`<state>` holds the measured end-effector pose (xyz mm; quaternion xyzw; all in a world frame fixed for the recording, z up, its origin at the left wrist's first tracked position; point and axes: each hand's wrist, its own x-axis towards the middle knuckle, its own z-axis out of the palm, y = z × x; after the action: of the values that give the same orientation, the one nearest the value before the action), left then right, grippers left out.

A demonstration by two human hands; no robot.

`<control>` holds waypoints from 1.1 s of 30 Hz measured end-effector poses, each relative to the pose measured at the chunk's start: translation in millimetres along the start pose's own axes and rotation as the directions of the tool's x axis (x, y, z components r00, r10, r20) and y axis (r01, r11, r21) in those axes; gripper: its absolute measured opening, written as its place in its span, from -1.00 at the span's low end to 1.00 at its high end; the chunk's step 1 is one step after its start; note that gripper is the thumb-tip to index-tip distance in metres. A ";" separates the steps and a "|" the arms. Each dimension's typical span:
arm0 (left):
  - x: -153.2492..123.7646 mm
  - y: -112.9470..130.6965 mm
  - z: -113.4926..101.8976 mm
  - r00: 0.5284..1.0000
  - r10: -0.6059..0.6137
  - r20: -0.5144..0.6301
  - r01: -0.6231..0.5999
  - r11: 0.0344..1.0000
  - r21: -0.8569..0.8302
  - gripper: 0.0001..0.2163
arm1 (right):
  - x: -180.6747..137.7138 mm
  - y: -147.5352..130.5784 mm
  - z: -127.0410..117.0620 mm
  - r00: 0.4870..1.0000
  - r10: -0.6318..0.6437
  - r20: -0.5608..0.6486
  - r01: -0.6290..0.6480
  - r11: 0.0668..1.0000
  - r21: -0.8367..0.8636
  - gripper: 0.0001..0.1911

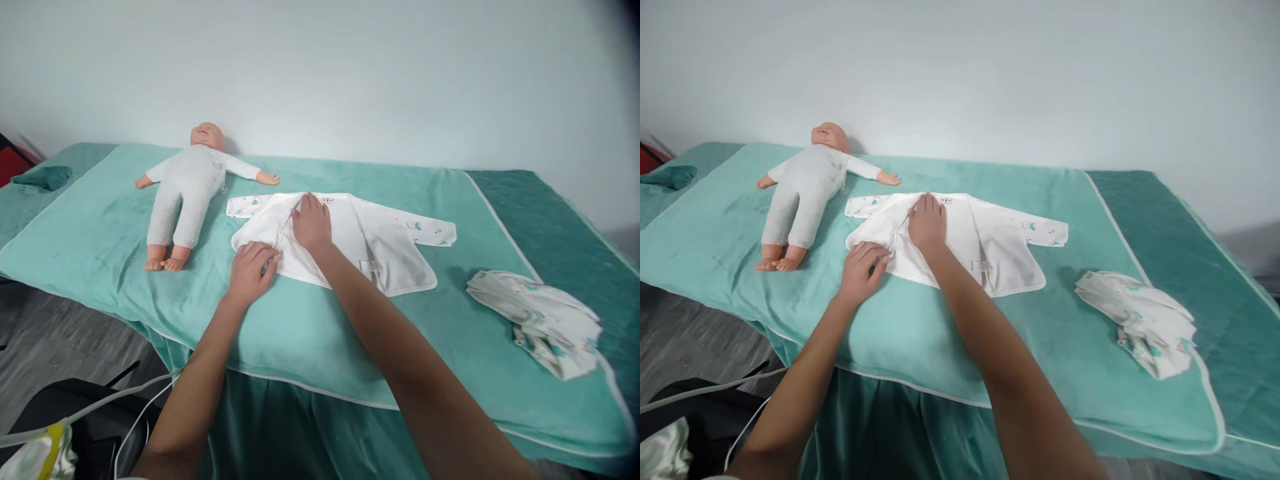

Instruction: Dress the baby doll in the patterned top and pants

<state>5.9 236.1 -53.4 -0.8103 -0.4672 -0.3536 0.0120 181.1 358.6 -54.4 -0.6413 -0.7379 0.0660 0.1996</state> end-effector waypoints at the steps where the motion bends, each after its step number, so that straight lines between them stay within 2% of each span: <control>1: -0.4 1.6 -0.6 1.000 0.022 0.020 -0.023 1.000 0.011 -0.82 | -2.3 0.7 -0.7 0.998 0.056 -0.002 -0.056 0.998 -0.018 -0.35; 2: -0.8 2.5 -0.9 0.999 0.033 0.030 -0.034 0.999 0.034 -0.79 | -4.9 1.4 -1.4 0.997 0.077 0.013 -0.077 0.996 -0.035 -0.35; 4: -1.2 2.8 -0.4 0.999 0.036 0.039 -0.040 0.994 0.101 -0.71 | -11.1 2.1 -2.8 0.997 0.033 0.076 -0.029 0.998 -0.059 -0.33; 8: -1.3 1.1 3.9 1.000 0.005 0.020 -0.009 0.976 0.216 -0.58 | -30.7 -1.7 -6.3 0.972 -0.159 0.170 0.170 0.984 -0.053 -0.25; 12: -2.0 -0.8 7.8 0.995 -0.079 -0.068 0.097 0.946 0.308 -0.60 | -57.8 -12.5 -10.6 0.930 -0.314 0.192 0.321 0.947 -0.006 -0.25; 16: -3.4 -3.0 7.4 0.984 -0.146 -0.104 0.171 0.939 0.297 -0.61 | -85.0 -26.1 -15.5 0.895 -0.401 0.194 0.404 0.914 0.024 -0.24; 21: -4.0 -4.5 6.1 0.985 -0.129 -0.112 0.154 0.953 0.259 -0.61 | -99.4 -23.9 -21.6 0.861 -0.470 0.193 0.467 0.882 0.064 -0.31; 24: -4.0 -5.3 7.2 0.986 -0.127 -0.106 0.150 0.958 0.244 -0.60 | -90.6 -2.8 -24.1 0.910 -0.377 0.169 0.374 0.926 0.051 -0.26; 28: -4.1 -5.5 9.2 0.982 -0.159 -0.106 0.179 0.959 0.221 -0.60 | -73.2 37.4 -31.7 0.978 -0.133 0.158 0.143 0.988 -0.053 -0.23; 30: -4.1 -5.1 9.6 0.977 -0.185 -0.111 0.204 0.957 0.207 -0.60 | -69.6 53.8 -37.5 0.986 -0.008 0.165 0.026 0.994 -0.107 -0.22; 33: -3.7 -4.7 9.6 0.969 -0.225 -0.102 0.242 0.951 0.192 -0.61 | -73.2 66.3 -44.0 0.978 0.115 0.172 -0.092 0.987 -0.132 -0.20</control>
<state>6.5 239.3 -64.2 -0.7292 -0.5925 -0.3350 0.0711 266.0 291.7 -53.1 -0.6815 -0.7211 0.0880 0.0887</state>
